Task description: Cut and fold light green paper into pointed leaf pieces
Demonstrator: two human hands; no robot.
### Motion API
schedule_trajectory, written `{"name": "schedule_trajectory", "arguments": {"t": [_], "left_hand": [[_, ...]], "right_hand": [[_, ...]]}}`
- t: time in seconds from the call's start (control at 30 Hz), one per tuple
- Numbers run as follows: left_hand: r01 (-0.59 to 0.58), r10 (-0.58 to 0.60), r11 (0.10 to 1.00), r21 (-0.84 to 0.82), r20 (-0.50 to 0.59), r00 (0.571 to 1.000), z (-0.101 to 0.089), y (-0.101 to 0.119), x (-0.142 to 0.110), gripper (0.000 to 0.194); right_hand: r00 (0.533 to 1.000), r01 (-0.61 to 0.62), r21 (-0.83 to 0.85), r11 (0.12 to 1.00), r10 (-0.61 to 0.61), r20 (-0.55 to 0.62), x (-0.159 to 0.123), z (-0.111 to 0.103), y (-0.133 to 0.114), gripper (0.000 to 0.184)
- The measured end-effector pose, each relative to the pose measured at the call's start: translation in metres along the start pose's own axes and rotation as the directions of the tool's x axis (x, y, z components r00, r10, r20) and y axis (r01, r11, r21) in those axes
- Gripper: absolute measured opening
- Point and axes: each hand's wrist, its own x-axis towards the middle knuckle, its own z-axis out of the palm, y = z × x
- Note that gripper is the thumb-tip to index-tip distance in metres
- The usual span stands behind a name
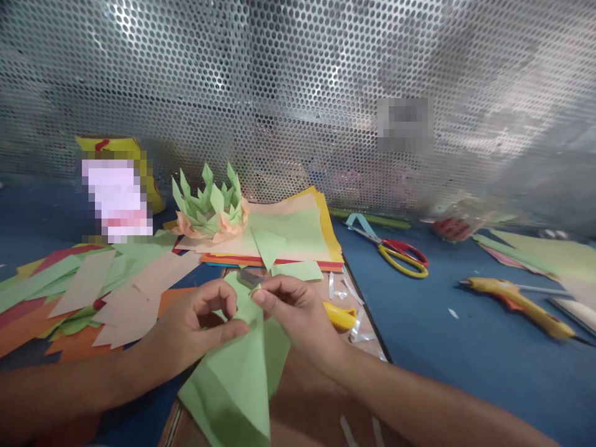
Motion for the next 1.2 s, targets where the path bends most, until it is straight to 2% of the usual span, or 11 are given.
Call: {"name": "schedule_trajectory", "arguments": {"t": [0.1,0.3,0.57,0.77,1.0,1.1,1.2], "left_hand": [[0.004,-0.005,1.0,-0.027,-0.014,1.0,-0.0003,0.001,0.0002,0.026],[0.02,-0.02,0.999,-0.026,-0.007,1.0,0.0009,0.0012,-0.0001,0.029],[0.012,-0.012,1.0,0.022,0.006,1.0,0.0009,-0.0003,-0.0026,0.028],[-0.084,0.081,0.993,0.082,0.042,0.996,0.0016,0.0016,-0.0038,0.018],[-0.243,0.232,0.954,0.177,0.083,0.969,0.0003,0.0027,-0.0027,0.01],[-0.291,0.265,0.932,0.216,0.14,0.954,0.0004,0.0024,-0.0039,0.013],[-0.282,0.248,0.921,0.267,0.156,0.956,-0.0009,-0.0002,-0.0031,0.02]], "right_hand": [[1.0,0.02,-0.01,1.0,-0.02,-0.003,0.0016,-0.0016,0.0007,0.02],[0.999,-0.037,0.0,0.999,0.037,0.002,0.0034,-0.0013,-0.0008,0.022],[0.999,0.047,0.017,0.999,-0.047,0.022,0.0023,-0.0022,-0.0022,0.018],[0.995,0.077,0.066,0.995,-0.081,0.053,0.0003,-0.003,-0.0006,0.012],[0.997,0.061,0.114,0.992,-0.066,0.041,0.0003,-0.0031,-0.0017,0.013],[0.998,0.002,0.127,0.992,-0.01,0.062,-0.0013,-0.0018,-0.0031,0.017],[0.997,-0.011,0.1,0.995,0.004,0.074,0.0,-0.0002,-0.0036,0.019]]}}
